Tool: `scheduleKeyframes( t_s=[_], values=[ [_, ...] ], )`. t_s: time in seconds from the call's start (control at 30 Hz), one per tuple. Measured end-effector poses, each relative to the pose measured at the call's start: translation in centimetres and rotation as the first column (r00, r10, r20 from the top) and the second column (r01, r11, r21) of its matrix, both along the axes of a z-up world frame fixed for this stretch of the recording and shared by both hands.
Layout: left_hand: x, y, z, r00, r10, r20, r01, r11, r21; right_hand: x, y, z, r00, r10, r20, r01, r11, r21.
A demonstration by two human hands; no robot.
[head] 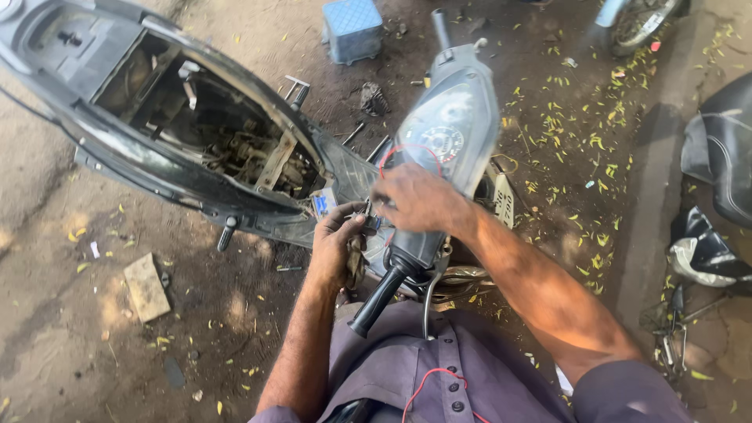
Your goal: The person works on the front electrical system of a scooter, connecting wires near the headlight and handlebar area. They repeatedly test the headlight by turning the ignition on and off, adjusting the wiring connections between tests.
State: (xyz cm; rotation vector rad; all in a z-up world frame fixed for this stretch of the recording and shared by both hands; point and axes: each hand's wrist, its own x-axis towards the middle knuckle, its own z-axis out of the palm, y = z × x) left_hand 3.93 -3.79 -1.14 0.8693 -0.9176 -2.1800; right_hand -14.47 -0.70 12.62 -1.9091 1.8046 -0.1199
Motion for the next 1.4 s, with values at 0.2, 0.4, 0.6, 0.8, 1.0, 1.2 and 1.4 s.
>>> scheduleKeyframes(
  t_s=[0.2, 0.4, 0.6, 0.8, 1.0, 1.2, 1.4],
  values=[
    [1.2, 0.8, -1.5, 0.997, 0.009, -0.073, 0.002, 0.988, 0.153, 1.3, 0.8, 0.7, 0.932, 0.219, -0.289, -0.214, 0.976, 0.049],
    [1.1, 1.4, -1.3, 0.997, 0.001, -0.078, 0.013, 0.984, 0.178, 1.9, 1.2, 0.5, 0.935, 0.222, -0.276, -0.227, 0.974, 0.013],
    [0.7, 1.2, 0.4, 0.998, 0.000, -0.057, 0.014, 0.974, 0.228, 1.4, 1.1, -0.3, 0.946, 0.230, -0.231, -0.255, 0.963, -0.086],
    [0.3, 1.4, 1.4, 0.996, -0.083, 0.013, 0.083, 0.996, 0.020, 1.1, 1.0, -0.9, 0.938, 0.242, -0.249, -0.267, 0.961, -0.070],
    [0.6, 0.5, 0.4, 0.993, -0.101, -0.063, 0.105, 0.992, 0.070, 1.4, 0.6, -0.6, 0.938, 0.222, -0.267, -0.247, 0.967, -0.064],
    [4.7, -2.6, 1.5, 0.966, 0.222, 0.133, -0.215, 0.975, -0.064, 1.3, 0.9, -0.5, 0.975, 0.136, -0.175, -0.152, 0.985, -0.080],
    [7.5, -2.4, 2.4, 0.996, 0.086, 0.016, -0.087, 0.990, 0.111, 1.1, 1.1, -0.9, 0.981, 0.148, -0.127, -0.160, 0.983, -0.090]
  ],
)
